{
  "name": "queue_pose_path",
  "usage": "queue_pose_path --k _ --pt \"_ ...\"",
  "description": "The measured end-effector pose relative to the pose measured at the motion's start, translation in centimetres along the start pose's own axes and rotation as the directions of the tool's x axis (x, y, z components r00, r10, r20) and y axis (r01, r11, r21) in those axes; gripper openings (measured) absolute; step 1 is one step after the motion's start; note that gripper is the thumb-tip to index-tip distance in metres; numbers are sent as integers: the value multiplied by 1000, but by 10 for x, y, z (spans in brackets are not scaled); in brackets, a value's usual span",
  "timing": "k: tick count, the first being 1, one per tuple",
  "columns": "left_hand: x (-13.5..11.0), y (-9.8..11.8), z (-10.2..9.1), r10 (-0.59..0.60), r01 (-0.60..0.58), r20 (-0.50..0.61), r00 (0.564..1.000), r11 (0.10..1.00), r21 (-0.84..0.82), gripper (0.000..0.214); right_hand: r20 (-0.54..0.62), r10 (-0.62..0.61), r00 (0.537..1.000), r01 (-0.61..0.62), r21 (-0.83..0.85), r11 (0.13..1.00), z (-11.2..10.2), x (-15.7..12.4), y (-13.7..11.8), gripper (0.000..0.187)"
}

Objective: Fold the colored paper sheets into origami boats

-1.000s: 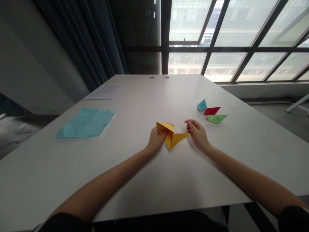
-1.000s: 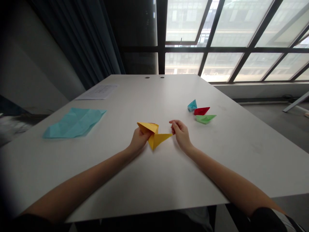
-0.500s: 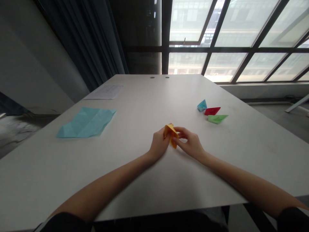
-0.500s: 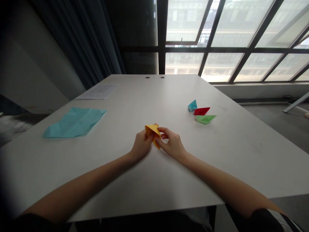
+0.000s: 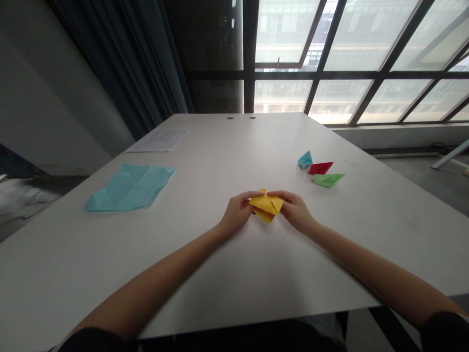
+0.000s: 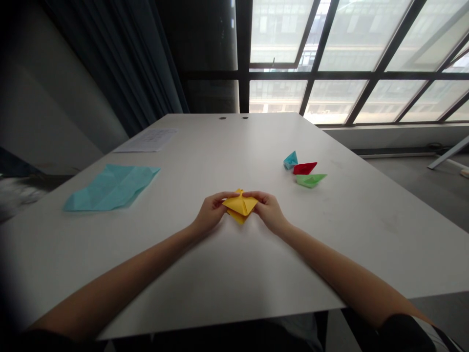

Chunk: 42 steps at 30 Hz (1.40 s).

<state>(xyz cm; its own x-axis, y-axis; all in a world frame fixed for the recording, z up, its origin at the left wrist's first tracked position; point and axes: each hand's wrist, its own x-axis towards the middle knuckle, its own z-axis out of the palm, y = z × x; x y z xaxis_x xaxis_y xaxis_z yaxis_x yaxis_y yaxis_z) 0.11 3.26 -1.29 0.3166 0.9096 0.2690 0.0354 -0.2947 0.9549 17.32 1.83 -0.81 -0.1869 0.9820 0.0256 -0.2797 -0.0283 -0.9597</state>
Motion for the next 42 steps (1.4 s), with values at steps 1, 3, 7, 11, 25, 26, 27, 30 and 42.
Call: queue_pose_path --k 1,3,7,11,25,26,27,30,42 --pt "1 -1 -1 -31 31 6 1000 999 -40 35 27 28 999 -29 39 999 0 0 -1 26" --pt "2 -1 -3 -85 86 11 996 991 -103 34 83 53 995 -60 85 995 1 -1 -5 31" --pt "1 4 -4 -195 208 77 978 949 -236 36 111 26 994 -37 95 995 2 0 -8 37" --pt "-3 12 1 -244 278 134 961 863 -422 46 91 -15 996 14 13 1000 -1 1 -3 39" --pt "-11 21 8 -334 388 198 922 797 -462 90 14 -211 977 208 -250 946 -8 1 -4 34" --pt "-11 22 8 -333 403 230 915 791 -461 91 16 -200 980 198 -261 945 -9 1 -6 36" --pt "-11 22 8 -333 421 263 905 783 -457 91 24 -187 982 186 -274 944 -9 1 -6 36" --pt "-12 23 7 -346 474 338 875 751 -460 93 41 -175 984 179 -305 935 -12 2 -6 28" --pt "-10 22 -3 -336 614 525 782 564 -553 80 43 -354 934 330 -484 811 -14 0 -4 15"
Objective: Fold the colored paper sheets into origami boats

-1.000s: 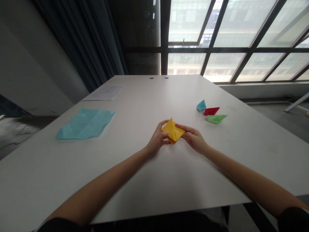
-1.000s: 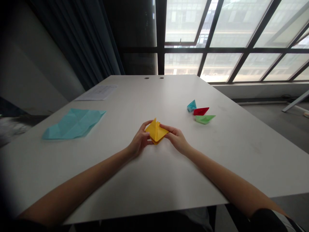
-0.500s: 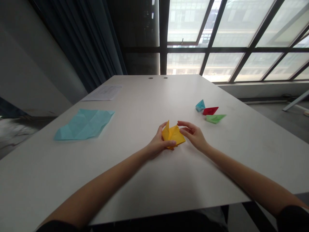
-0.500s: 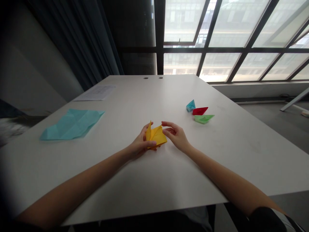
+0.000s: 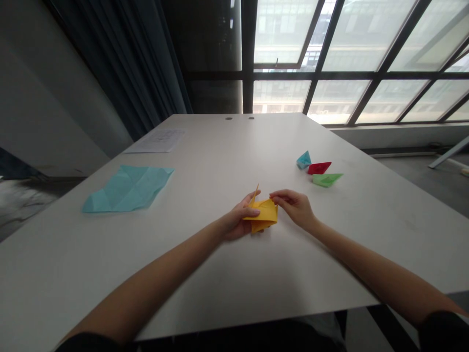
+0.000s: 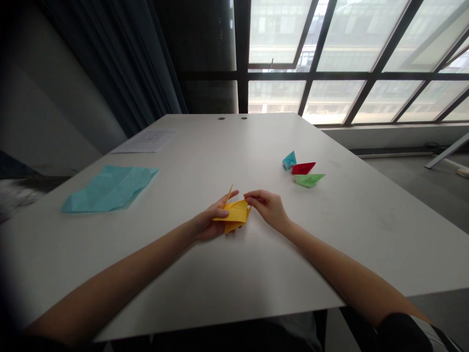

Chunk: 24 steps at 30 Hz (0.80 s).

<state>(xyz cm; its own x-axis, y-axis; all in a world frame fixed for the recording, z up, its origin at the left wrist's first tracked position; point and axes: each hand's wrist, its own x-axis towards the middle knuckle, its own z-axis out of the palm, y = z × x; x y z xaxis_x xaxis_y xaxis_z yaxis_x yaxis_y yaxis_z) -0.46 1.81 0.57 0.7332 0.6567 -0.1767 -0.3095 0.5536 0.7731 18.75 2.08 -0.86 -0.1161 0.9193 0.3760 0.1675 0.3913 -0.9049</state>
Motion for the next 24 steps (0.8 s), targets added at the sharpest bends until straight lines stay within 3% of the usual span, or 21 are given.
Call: queue_pose_path --k 11,16,21,24 --pt "1 1 -6 -21 22 16 1000 997 -73 77 17 76 997 -78 181 980 3 1 -1 16" --pt "1 1 -6 -8 -2 -64 998 990 -141 65 34 106 994 -111 274 955 2 1 -3 20" --pt "2 4 -2 -11 -18 -162 987 984 -179 51 66 109 992 -122 230 965 3 2 -1 19" --pt "6 4 1 118 -182 -308 944 965 -189 51 -5 172 985 -167 218 961 4 3 3 18"
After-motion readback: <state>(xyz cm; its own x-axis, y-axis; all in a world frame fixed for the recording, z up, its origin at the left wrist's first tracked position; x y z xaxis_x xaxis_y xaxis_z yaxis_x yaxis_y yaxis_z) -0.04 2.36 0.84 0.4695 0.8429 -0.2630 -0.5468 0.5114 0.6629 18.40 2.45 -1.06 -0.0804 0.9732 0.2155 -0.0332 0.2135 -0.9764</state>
